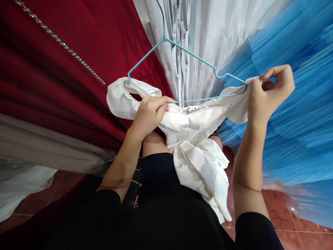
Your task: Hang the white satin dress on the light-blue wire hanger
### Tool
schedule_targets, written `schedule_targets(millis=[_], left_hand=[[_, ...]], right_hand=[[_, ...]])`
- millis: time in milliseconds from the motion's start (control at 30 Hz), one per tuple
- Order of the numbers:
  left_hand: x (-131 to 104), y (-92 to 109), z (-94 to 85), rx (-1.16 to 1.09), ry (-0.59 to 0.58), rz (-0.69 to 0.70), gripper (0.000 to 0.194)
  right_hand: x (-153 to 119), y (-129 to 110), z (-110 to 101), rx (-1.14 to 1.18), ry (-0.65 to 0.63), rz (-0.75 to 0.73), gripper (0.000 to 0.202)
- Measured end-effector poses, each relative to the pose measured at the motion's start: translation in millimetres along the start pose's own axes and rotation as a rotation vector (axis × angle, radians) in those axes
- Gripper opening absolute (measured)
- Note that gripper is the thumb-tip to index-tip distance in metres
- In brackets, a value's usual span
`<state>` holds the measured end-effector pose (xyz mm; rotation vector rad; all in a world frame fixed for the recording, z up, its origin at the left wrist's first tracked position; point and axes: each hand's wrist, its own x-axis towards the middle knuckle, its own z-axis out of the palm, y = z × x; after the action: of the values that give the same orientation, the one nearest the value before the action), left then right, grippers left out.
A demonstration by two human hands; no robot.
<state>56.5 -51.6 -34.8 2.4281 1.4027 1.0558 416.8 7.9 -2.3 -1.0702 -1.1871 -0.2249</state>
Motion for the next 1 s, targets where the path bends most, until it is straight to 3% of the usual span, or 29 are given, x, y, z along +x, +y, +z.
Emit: schedule_targets(millis=[100,233,433,633,733,833,1000], left_hand=[[1,3,-0.3,-0.003,-0.011,-0.025,0.035],[2,3,-0.7,0.019,-0.008,-0.051,0.034],[2,2,-2.0,0.061,-0.007,-0.063,0.036],[5,1,1.5,0.054,-0.028,-0.065,0.036],[9,0,5.1,0.034,-0.047,-0.052,0.036],[11,2,8.0,0.049,-0.069,-0.051,0.037],[7,1,10.2,0.145,-0.016,-0.046,0.036]], right_hand=[[9,-30,12,-0.029,-0.128,-0.057,0.040],[7,-58,23,-0.109,-0.206,-0.049,0.040],[2,-66,34,-0.159,-0.234,-0.075,0.040],[-1,-68,8,-0.089,-0.301,-0.019,0.033],[2,-72,5,-0.084,-0.308,-0.068,0.034],[3,-77,25,-0.029,-0.283,-0.131,0.038],[-19,-86,56,-0.054,-0.469,-0.187,0.022]])
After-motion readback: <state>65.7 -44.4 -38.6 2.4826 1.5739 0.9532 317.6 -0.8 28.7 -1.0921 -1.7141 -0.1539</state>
